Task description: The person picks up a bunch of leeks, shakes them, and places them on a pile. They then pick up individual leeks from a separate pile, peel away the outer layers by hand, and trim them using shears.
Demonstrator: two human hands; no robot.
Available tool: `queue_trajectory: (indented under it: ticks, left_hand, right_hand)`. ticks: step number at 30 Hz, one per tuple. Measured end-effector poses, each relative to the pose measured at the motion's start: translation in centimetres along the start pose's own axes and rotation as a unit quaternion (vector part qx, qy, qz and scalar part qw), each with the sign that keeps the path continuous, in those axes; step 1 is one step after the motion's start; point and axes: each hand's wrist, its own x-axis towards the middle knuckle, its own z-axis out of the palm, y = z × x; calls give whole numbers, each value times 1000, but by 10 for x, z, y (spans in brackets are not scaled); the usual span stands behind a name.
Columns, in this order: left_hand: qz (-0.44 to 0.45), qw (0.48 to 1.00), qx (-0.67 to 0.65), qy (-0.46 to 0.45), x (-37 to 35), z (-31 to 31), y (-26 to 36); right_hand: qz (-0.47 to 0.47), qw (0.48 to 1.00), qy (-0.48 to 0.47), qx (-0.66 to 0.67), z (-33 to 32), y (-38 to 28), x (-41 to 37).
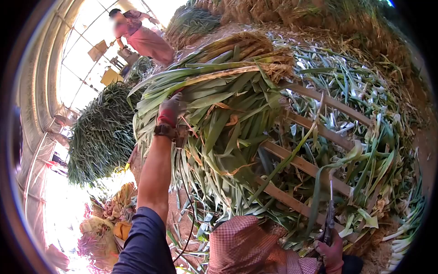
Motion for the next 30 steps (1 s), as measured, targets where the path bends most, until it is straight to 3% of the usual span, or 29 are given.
queue_trajectory:
  ticks: [5,7,8,9,11,21,23,25,27,28,30]
  left_hand:
    - [-44,996,76,36,4,-15,1]
    - [33,986,133,-95,4,-27,5]
    - [-117,991,55,46,13,-19,4]
    - [-118,990,55,46,9,-16,6]
    - [-81,995,-45,-20,-1,-11,7]
    - [-70,990,32,121,-2,-6,-28]
    - [29,990,79,113,-26,7,-35]
    - [49,993,42,103,-41,16,-52]
    - [76,959,247,113,-55,21,-75]
    - [77,960,247,111,-71,28,-80]
    - [162,907,387,26,-111,53,-94]
  right_hand:
    - [1,1000,-17,15,-9,6,16]
    - [17,999,-29,34,-7,3,19]
    - [19,999,-30,34,-6,0,19]
    - [22,999,-30,34,-1,-8,17]
    - [23,999,-27,33,1,-15,19]
    - [28,999,-22,5,-6,-13,19]
    - [28,999,-23,5,-5,-19,15]
    - [35,999,-34,2,-3,-25,11]
    - [27,999,-38,-4,-1,-26,8]
    - [18,999,-44,-10,0,-27,5]
    - [18,999,-46,-19,4,-35,-1]
